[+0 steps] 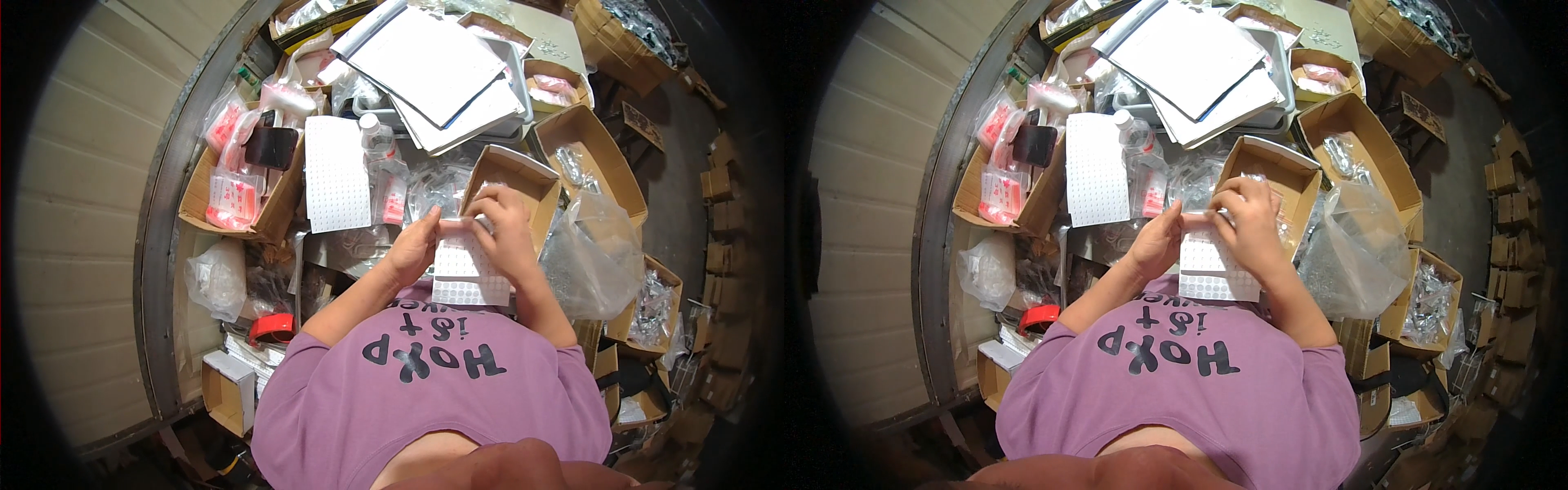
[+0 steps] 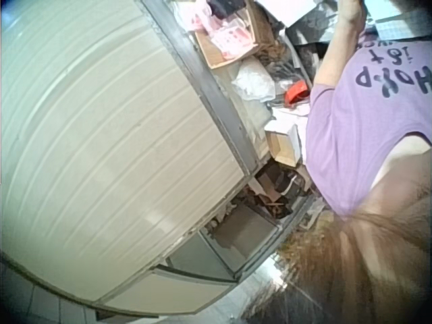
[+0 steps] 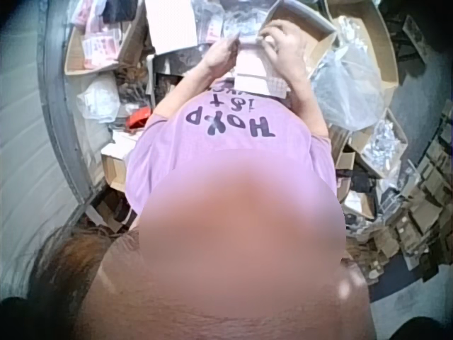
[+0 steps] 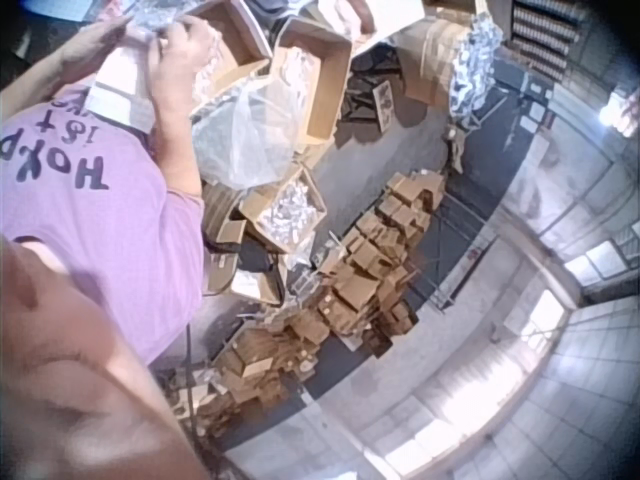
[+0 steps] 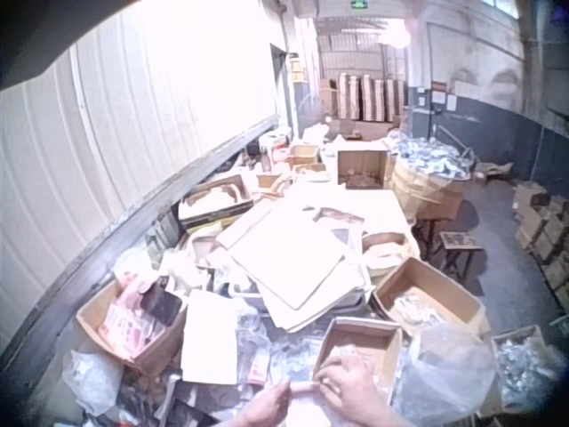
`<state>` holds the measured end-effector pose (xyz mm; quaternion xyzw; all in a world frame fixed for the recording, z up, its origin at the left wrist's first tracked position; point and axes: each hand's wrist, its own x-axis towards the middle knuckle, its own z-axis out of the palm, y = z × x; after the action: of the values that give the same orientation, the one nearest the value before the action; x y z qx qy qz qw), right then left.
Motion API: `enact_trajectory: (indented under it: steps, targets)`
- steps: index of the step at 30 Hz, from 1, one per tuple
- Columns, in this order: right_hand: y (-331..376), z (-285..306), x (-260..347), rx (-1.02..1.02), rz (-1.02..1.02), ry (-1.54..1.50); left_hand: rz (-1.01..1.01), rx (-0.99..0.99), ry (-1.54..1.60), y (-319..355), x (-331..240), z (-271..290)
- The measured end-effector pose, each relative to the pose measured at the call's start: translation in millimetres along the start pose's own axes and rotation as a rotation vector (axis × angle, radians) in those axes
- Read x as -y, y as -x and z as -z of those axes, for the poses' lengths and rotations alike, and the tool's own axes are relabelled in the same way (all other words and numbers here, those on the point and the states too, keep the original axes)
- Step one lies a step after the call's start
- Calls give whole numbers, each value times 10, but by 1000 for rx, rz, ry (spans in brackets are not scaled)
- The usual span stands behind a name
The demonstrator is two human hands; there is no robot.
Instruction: The person picks up a small pink object and places it into a small plastic bag while holding a checklist.
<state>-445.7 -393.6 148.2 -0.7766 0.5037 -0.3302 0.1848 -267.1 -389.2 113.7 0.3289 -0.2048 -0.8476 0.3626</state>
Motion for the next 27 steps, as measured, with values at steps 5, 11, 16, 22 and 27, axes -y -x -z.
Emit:
enact_trajectory:
  steps: [5,11,16,22,27]
  targets:
    - [9,185,-253,-182,-237,172,-139,-4,-313,57,-19,81]
    - [59,291,-220,-220,-221,-51,-531,-69,-829,105,18,120]
    - [102,225,-92,183,-317,-519,-670,2,-1117,194,-52,68]
    - [158,214,-127,217,-330,-574,-695,3,-1077,316,-82,137]
    - [161,282,-200,94,-404,-480,-642,-340,-913,546,-282,496]
